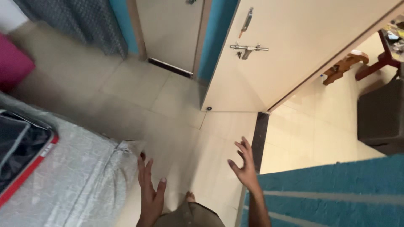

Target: The person removes folded clothing items one by one from a suitcase on a bed and places them onto a shelf in a wooden wardrobe.

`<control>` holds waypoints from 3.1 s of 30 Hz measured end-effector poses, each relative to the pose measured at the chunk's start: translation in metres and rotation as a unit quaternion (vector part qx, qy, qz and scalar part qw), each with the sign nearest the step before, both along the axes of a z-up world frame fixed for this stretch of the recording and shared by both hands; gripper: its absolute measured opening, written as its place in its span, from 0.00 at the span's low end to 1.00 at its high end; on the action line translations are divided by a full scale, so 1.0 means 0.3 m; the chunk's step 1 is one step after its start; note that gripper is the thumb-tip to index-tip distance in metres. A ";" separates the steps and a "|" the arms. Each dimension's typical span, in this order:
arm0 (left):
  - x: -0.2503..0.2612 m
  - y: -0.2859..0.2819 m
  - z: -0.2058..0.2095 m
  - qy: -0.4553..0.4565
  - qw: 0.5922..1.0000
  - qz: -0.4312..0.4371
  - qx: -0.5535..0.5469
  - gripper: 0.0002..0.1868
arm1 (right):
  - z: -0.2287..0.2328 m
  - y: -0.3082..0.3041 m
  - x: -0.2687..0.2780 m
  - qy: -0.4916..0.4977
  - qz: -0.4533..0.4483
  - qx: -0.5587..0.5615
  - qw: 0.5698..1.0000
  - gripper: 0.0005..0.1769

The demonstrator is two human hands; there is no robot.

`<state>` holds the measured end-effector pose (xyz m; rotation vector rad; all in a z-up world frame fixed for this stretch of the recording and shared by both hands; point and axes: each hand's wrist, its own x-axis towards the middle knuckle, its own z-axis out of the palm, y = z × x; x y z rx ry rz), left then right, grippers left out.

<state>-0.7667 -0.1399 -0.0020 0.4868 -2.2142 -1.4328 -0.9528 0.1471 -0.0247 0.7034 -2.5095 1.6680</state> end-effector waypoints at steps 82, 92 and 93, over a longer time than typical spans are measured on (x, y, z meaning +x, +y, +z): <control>-1.164 -2.584 -0.054 0.014 0.730 0.683 -0.024 0.41 | -0.060 -3.909 -1.304 -0.066 0.816 0.081 0.569 0.40; -1.011 -2.817 -0.101 -0.005 0.702 0.712 -0.034 0.44 | -0.169 -4.148 -0.961 -0.122 0.868 0.089 0.473 0.42; -0.993 -2.831 -0.115 -0.013 0.694 0.719 -0.033 0.44 | -0.173 -4.176 -0.930 -0.122 0.878 0.075 0.458 0.42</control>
